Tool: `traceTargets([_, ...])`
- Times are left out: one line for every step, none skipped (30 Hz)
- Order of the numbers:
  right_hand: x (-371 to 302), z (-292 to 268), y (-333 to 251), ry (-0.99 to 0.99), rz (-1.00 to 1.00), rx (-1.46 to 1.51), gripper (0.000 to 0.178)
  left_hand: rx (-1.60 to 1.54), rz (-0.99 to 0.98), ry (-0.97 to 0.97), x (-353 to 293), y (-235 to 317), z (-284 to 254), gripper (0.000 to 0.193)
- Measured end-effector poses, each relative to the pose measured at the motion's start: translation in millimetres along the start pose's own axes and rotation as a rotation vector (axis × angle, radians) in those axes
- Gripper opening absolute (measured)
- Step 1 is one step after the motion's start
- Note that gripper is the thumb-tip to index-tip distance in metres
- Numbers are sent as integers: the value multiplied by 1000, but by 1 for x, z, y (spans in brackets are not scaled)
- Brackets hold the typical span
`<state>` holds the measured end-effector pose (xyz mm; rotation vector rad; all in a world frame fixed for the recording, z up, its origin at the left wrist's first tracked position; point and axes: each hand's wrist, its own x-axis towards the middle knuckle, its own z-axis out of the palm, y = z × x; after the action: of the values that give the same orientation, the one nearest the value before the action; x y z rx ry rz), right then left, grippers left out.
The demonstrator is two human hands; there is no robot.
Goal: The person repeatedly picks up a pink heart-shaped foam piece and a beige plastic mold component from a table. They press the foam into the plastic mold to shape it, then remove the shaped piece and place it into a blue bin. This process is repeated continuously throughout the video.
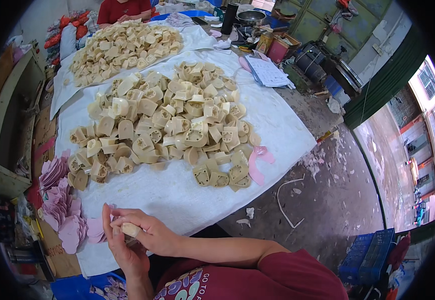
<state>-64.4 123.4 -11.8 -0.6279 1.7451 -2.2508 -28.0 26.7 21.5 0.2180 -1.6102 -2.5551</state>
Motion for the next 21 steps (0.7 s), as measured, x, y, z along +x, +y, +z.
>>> traceTargets([0,3,6,62,-114,-163,36,4,-26,-40,2,0,-5,58])
traceTargets([2,3,10,54,-30,-108,36,-50,-40,-1,4,-2,-5,58])
traceTargets([4,5,11,41,57,-47,37,-101,-53,47,5,-6,-7,58])
traceTargets([5,7,10,28,144,14,37,-152,-67,94,6,-8,-9,58])
traceTargets([4,4,7,-45,123,32,37,-152,-32,42,5,-7,-12,58])
traceTargets([3,-1,-9,-121,103,48,38,-154,4,-8,3,-6,-15,57])
traceTargets([2,-4,-17,-197,83,64,38,-156,39,-57,2,-5,-18,57])
traceTargets([2,-2,-9,-169,40,-39,39,-95,9,-54,3,-4,-20,57])
traceTargets([3,0,-1,-132,-5,-146,40,-35,-23,-60,4,-3,-21,57])
traceTargets([2,0,4,-95,-51,-253,41,25,-54,-66,5,-3,-21,58])
traceTargets([1,-2,8,-108,30,-186,43,-18,-79,-60,6,-5,-22,58])
traceTargets([3,-4,4,-125,111,-115,44,-59,-105,-49,5,-7,-25,58])
traceTargets([5,-6,0,-142,192,-43,45,-101,-131,-38,5,-8,-26,58])
traceTargets([6,-11,-7,-182,158,-120,47,-174,-167,-100,4,-6,-28,59])
traceTargets([7,-18,-15,-226,123,-193,48,-244,-200,-158,3,-2,-28,59])
traceTargets([7,-20,-17,-236,55,-267,48,-258,-189,-215,2,1,-28,60])
traceTargets([7,-21,-19,-245,-12,-339,49,-271,-177,-267,0,4,-29,60])
traceTargets([5,-21,-18,-214,-110,-420,50,-235,-123,-326,0,5,-29,61])
traceTargets([3,-21,-17,-182,-207,-500,50,-198,-69,-384,0,5,-29,61])
traceTargets([1,-20,-10,-147,-221,-518,48,-215,-91,-294,0,3,-25,63])
traceTargets([2,-20,-4,-112,-242,-531,46,-225,-108,-205,-1,1,-16,65])
